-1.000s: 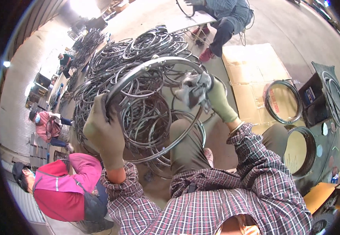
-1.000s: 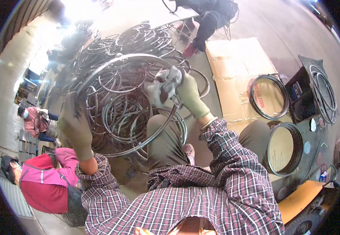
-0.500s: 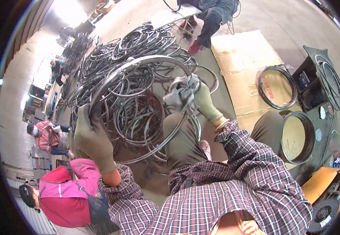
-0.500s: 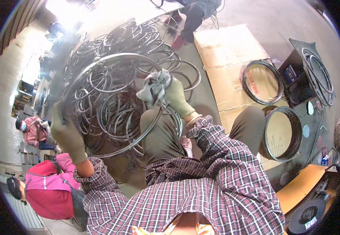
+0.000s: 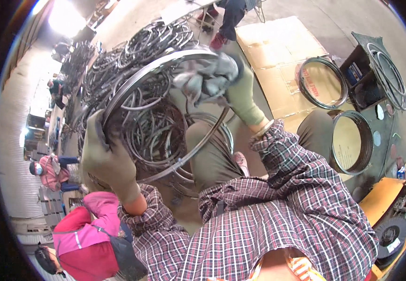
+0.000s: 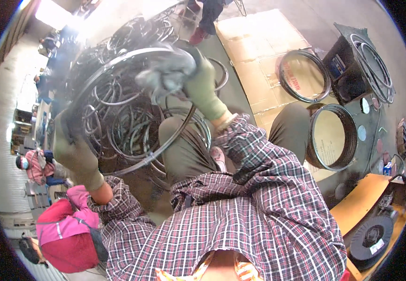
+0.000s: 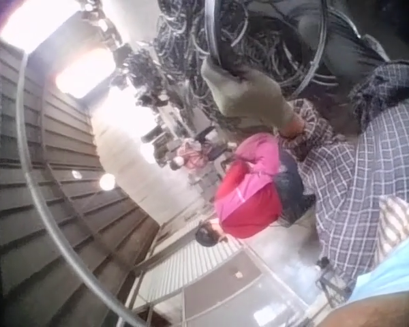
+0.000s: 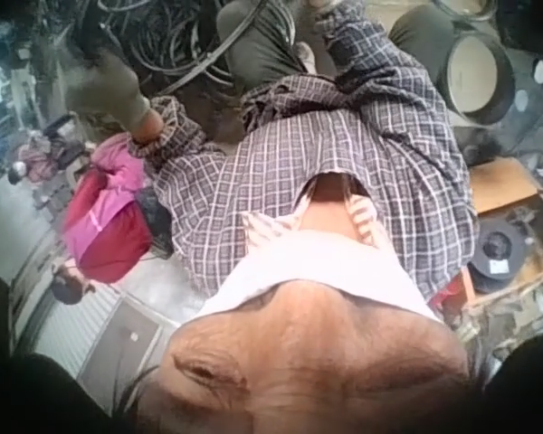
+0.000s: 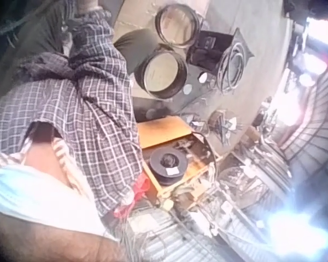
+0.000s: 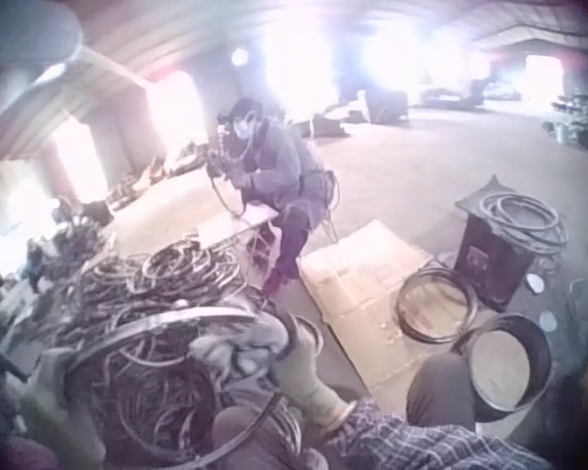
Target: Wiping and cleaning circular metal rings with a cloth in a fabrication environment.
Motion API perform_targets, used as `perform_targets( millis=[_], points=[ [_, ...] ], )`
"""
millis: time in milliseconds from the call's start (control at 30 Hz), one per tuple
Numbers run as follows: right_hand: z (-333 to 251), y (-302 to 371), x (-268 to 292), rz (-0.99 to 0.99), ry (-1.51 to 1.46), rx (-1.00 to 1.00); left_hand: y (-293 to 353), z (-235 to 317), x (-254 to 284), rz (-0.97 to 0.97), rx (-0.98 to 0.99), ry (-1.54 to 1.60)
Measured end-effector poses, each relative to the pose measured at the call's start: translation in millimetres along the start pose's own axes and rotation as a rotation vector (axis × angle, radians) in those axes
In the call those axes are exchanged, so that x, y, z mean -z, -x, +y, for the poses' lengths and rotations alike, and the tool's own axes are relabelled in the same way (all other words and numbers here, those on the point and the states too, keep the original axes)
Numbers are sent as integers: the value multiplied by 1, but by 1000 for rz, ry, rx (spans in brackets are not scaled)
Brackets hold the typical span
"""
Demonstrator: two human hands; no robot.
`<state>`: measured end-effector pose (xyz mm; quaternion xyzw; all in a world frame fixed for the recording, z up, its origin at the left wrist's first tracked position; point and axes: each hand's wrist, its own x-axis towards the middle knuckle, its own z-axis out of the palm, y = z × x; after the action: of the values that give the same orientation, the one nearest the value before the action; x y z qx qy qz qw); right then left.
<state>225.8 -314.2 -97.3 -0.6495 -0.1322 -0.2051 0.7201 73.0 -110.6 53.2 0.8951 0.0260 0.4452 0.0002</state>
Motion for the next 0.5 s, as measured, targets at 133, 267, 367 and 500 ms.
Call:
perform_targets(
  millis=[133, 267, 367, 500],
  points=[
    [85, 45, -7, 101, -66, -150, 0, -5, -3, 4, 70, 64],
    [-9, -3, -13, -113, 57, -217, 14, -23, 16, 22, 151, 0],
    [-95, -37, -29, -204, 129, 455, 19, -25, 18, 68, 188, 8],
    [-102, -40, -43, -309, 339, 726, 17, -24, 10, 79, 145, -30]
  ],
)
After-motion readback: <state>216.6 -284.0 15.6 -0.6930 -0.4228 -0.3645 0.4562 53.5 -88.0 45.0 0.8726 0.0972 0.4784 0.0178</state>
